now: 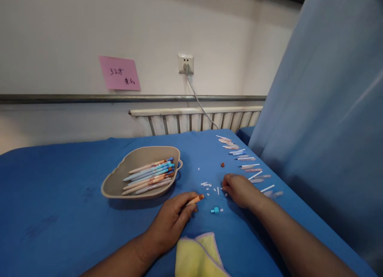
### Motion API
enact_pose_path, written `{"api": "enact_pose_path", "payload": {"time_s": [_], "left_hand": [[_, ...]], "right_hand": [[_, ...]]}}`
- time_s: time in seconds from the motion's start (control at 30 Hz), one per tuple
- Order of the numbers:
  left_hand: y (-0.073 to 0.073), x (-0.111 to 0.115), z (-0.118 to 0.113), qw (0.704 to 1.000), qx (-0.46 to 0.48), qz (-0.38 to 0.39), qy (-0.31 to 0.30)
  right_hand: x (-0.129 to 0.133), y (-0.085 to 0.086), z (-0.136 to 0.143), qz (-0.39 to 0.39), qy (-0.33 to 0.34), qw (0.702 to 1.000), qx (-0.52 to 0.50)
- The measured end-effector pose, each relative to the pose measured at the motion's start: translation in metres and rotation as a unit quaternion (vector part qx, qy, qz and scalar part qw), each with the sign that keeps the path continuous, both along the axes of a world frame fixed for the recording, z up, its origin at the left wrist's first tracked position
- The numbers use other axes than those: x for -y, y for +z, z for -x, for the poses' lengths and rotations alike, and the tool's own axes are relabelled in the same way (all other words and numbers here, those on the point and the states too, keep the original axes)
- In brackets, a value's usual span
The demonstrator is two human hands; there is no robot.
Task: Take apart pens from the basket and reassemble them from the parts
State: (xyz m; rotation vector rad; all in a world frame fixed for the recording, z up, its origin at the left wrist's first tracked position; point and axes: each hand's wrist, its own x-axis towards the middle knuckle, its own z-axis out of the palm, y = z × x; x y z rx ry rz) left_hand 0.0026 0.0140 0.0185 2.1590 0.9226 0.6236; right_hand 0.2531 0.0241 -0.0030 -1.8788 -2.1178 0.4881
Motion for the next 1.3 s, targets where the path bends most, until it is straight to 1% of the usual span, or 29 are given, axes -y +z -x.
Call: {"api": "enact_pose_path", "payload": {"time_s": [0.2,0.33,0.53,0.67,0.77,0.83,0.9,0.93,1.0,1.13,1.3], "left_hand": [[-0.006,-0.001,0.0,1.0,0.004,-0.008,0.018],[-0.006,-0.002,0.0,1.0,-0.01,-0.019,0.02],[-0.004,-0.003,-0.001,1.0,-0.011,-0.012,0.017],[-0.005,-0.003,0.0,1.0,-0.009,-0.007,0.02],[-0.007,-0.003,0.0,1.0,-0.007,-0.006,0.022],[-0.007,-0.003,0.001,1.0,-0.007,-0.007,0.02],[-0.007,-0.004,0.001,1.0,-0.006,-0.006,0.018],[-0.007,-0.004,0.001,1.0,-0.006,-0.005,0.018],[-0.006,-0.004,0.0,1.0,-0.004,-0.005,0.021],[-0.005,-0.004,0.0,1.0,-0.001,-0.001,0.018],[0.0,-0.003,-0.001,1.0,-0.006,-0.003,0.011]], "right_hand": [[0.001,0.002,0.0,0.014,-0.007,1.0,-0.005],[0.003,0.002,0.0,0.014,0.008,1.0,-0.011],[0.004,0.004,0.0,0.013,0.011,0.999,0.049],[0.005,0.006,0.001,-0.001,-0.003,0.999,0.049],[0.007,0.011,0.006,-0.026,0.006,1.0,-0.001],[0.01,0.017,0.013,-0.061,0.023,0.995,-0.077],[0.016,0.024,0.021,-0.093,0.047,0.978,-0.18],[0.018,0.027,0.026,-0.1,0.059,0.966,-0.231],[0.023,0.03,0.033,-0.098,0.071,0.946,-0.301],[0.027,0.028,0.042,-0.081,0.072,0.932,-0.346],[0.028,0.025,0.043,-0.082,0.084,0.933,-0.341]]}}
